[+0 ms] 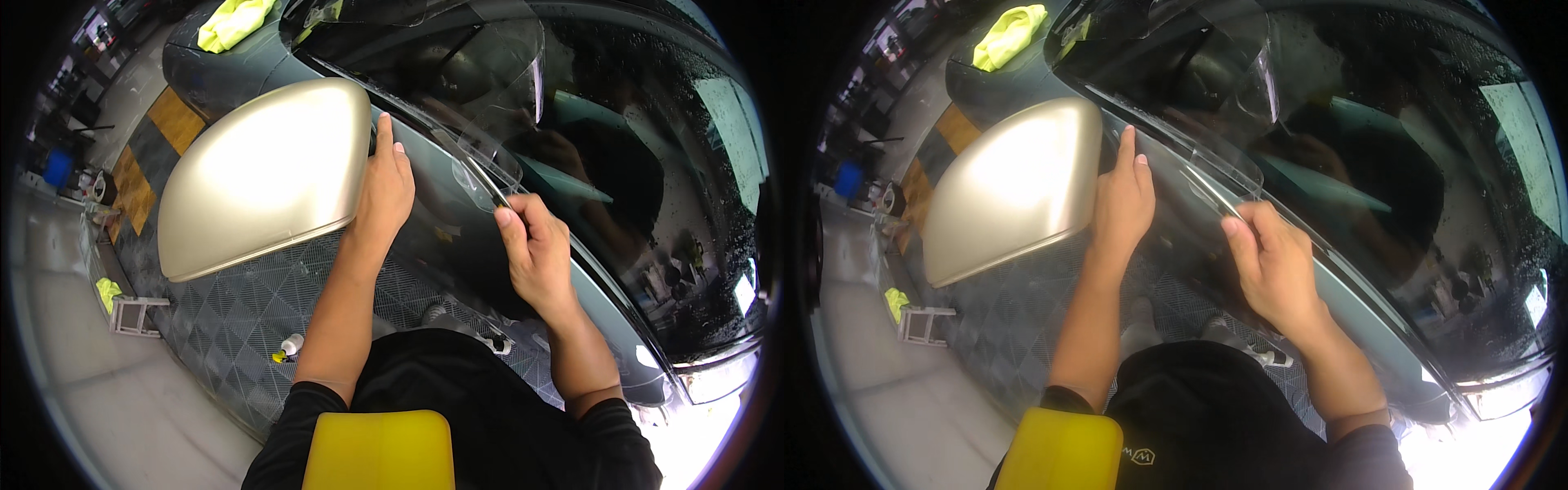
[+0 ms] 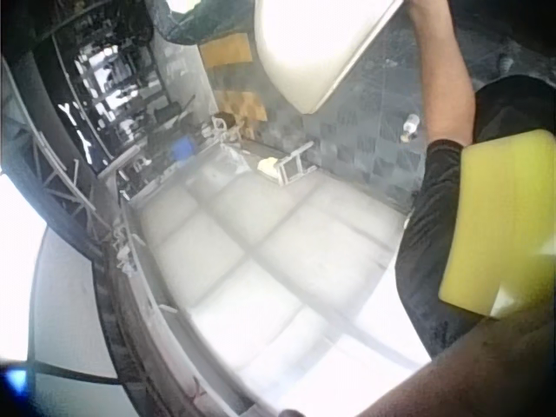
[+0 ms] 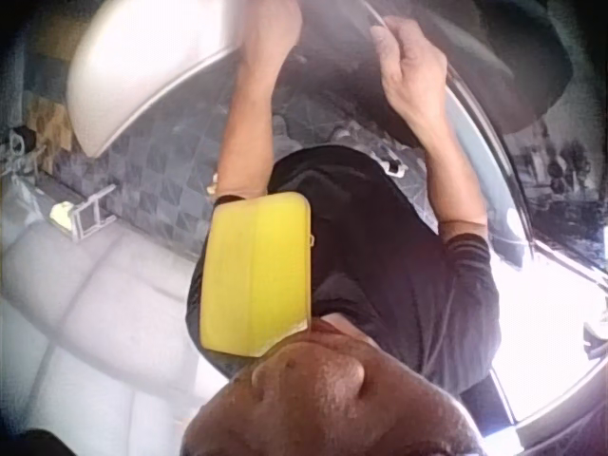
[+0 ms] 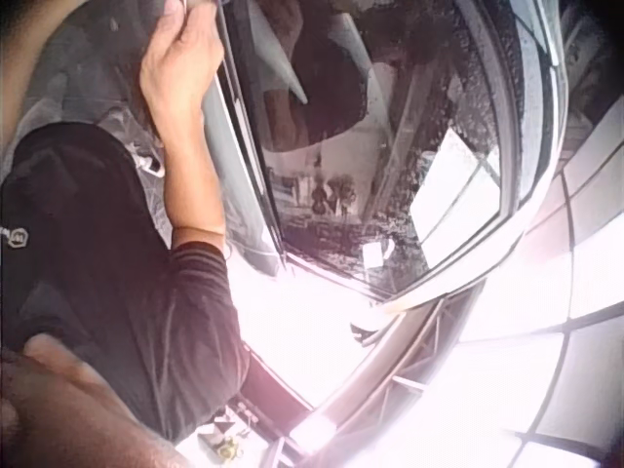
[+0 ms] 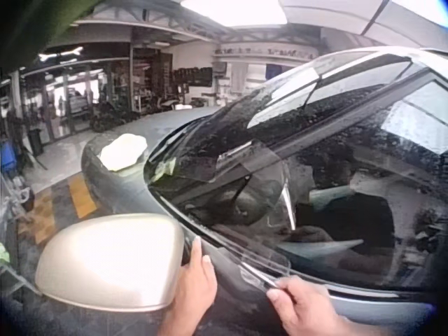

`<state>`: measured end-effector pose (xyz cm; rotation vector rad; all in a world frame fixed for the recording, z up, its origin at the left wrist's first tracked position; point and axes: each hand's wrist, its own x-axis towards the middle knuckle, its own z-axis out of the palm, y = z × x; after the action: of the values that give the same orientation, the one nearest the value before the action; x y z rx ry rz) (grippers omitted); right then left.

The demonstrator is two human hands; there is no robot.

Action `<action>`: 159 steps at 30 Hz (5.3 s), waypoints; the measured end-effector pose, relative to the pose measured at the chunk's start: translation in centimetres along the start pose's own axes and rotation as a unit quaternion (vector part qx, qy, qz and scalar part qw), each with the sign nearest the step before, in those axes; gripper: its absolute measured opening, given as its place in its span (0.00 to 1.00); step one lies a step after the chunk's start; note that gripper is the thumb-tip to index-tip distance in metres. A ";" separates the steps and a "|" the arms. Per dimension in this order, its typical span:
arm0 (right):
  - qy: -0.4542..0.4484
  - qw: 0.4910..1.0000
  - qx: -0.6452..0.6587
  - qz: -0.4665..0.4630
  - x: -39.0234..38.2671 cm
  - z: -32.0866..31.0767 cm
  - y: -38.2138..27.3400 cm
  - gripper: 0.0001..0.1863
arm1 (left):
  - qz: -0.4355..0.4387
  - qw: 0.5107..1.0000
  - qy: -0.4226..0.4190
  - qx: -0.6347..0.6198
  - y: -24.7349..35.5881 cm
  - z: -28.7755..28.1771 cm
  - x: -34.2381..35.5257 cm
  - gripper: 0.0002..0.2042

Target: The person applies a protective film to the side of a car, using a yellow squeegee to smooth the surface and a metal blade to trim excess material along the door edge and side mirror. They wipe the area with a cloth and use a spray bottle to apply liquid during the process.

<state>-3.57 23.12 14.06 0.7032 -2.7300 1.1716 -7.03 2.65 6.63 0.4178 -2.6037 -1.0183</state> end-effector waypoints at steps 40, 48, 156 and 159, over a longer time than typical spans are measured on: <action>0.034 0.948 -0.254 -0.188 6.3 7.0 0.7 0.23 | -0.048 0.998 0.001 0.029 1.3 -0.2 0.6 0.32; 0.054 0.902 -0.353 -0.244 7.0 6.8 0.6 0.18 | 0.095 0.995 0.016 -0.001 0.1 0.3 -3.0 0.30; 0.512 0.799 0.260 0.176 2.9 15.3 -3.4 0.10 | 0.452 0.689 -0.564 0.048 11.2 -11.4 17.7 0.08; 0.491 0.809 0.267 0.182 3.5 13.1 -6.1 0.10 | 0.410 0.705 -0.578 -0.025 11.1 -11.2 19.3 0.08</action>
<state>-2.68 8.97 9.81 -0.3979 -1.6641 1.7408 -21.90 -3.55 25.58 -1.8317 -2.9880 -1.1226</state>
